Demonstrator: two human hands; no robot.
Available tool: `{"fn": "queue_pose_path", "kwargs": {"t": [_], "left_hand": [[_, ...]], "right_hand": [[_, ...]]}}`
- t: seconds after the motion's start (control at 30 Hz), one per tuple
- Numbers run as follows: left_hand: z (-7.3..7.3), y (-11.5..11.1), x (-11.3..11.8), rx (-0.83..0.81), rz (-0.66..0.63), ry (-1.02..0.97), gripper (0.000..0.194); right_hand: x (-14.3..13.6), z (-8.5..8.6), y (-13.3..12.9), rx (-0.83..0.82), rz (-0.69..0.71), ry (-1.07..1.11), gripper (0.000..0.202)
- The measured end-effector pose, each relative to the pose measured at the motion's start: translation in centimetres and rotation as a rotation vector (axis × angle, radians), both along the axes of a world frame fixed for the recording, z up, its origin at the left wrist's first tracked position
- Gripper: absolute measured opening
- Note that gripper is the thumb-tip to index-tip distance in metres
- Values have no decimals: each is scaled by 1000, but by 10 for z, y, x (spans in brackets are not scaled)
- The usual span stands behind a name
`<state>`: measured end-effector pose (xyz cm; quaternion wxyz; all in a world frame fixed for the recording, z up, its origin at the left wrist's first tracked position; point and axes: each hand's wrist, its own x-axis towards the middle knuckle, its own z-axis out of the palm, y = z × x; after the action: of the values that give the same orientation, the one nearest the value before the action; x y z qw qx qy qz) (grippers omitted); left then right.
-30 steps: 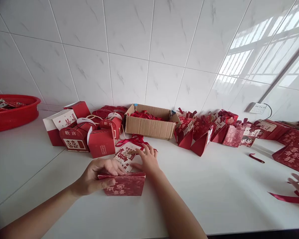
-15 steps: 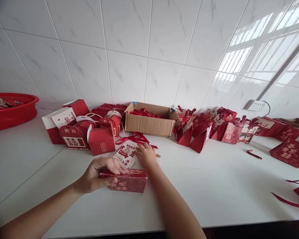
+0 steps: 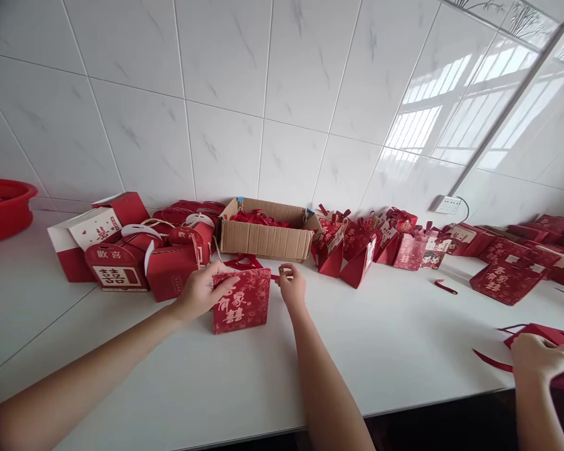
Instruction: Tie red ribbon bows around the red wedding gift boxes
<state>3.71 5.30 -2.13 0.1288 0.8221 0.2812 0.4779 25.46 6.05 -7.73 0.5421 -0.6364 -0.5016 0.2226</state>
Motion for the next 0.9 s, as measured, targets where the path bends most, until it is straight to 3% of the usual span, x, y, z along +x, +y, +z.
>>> {"fn": "queue_pose_path", "kwargs": {"t": [0.23,0.3,0.4,0.47,0.53,0.67,0.8,0.9], "left_hand": [[8,39,24,-119,62,10,28],[19,40,21,-193,26,85,30],[49,33,7,-325,-92,318,31],[76,22,-5,-292,-103,408,37],[103,5,-14,-148,1,341,45],[142,-42,-22,21,89,85,29],[153,-83,-25,202,13,-83,16],[151,-99,-27,130,-54,-26,17]], "right_hand": [[19,16,-10,157,-47,188,33],[21,29,-14,220,-32,225,34],[20,64,-22,298,40,290,35],[15,96,-30,352,180,351,32],[8,131,-41,416,395,348,23],[-11,180,-71,651,694,44,3],[-25,191,-94,894,808,-204,19],[-34,188,-102,955,806,-279,27]]}}
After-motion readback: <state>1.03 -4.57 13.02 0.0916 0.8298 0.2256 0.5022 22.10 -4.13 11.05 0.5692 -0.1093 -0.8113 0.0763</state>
